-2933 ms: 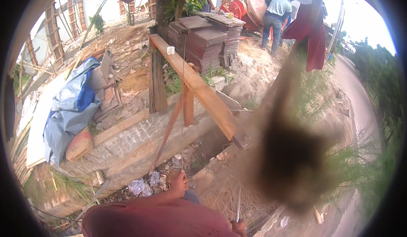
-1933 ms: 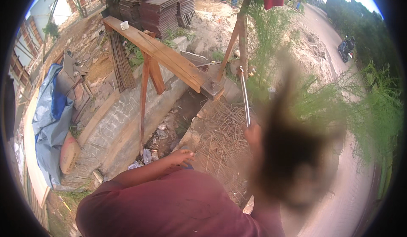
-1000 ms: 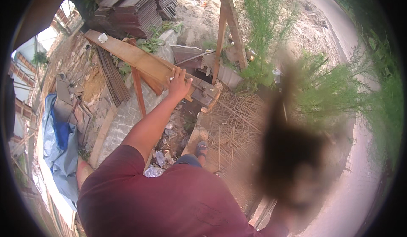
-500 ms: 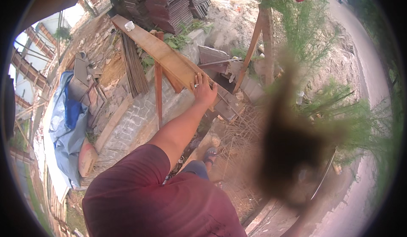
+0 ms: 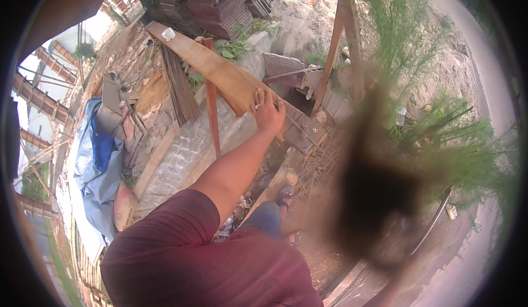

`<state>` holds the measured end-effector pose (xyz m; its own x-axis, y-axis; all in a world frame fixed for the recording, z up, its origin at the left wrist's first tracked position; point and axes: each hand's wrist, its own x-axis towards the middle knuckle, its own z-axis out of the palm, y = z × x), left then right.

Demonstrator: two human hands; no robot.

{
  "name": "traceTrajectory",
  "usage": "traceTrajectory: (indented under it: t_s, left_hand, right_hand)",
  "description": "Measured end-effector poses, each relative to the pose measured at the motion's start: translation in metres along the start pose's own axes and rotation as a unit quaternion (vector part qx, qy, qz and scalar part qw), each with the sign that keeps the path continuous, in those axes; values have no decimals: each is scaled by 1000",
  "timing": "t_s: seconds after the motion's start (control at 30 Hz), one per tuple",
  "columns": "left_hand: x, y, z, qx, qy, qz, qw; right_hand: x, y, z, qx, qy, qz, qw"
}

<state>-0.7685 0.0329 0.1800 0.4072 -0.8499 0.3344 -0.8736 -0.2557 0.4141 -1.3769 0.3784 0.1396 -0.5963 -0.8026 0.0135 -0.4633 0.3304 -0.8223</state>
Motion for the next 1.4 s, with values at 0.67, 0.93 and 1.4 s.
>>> traceTrajectory:
  t_s: [0.67,0.93,1.4]
  left_hand:
    - [5,7,0,-11,-26,-8,1000]
    - [4,5,1,7,-18,-4,1000]
    - [6,4,5,32,-37,0,999]
  right_hand:
    - [-40,-84,60,-161,51,-116,979]
    - [-34,-76,46,-114,32,-100,988]
    - [-30,-120,28,-248,44,-121,960]
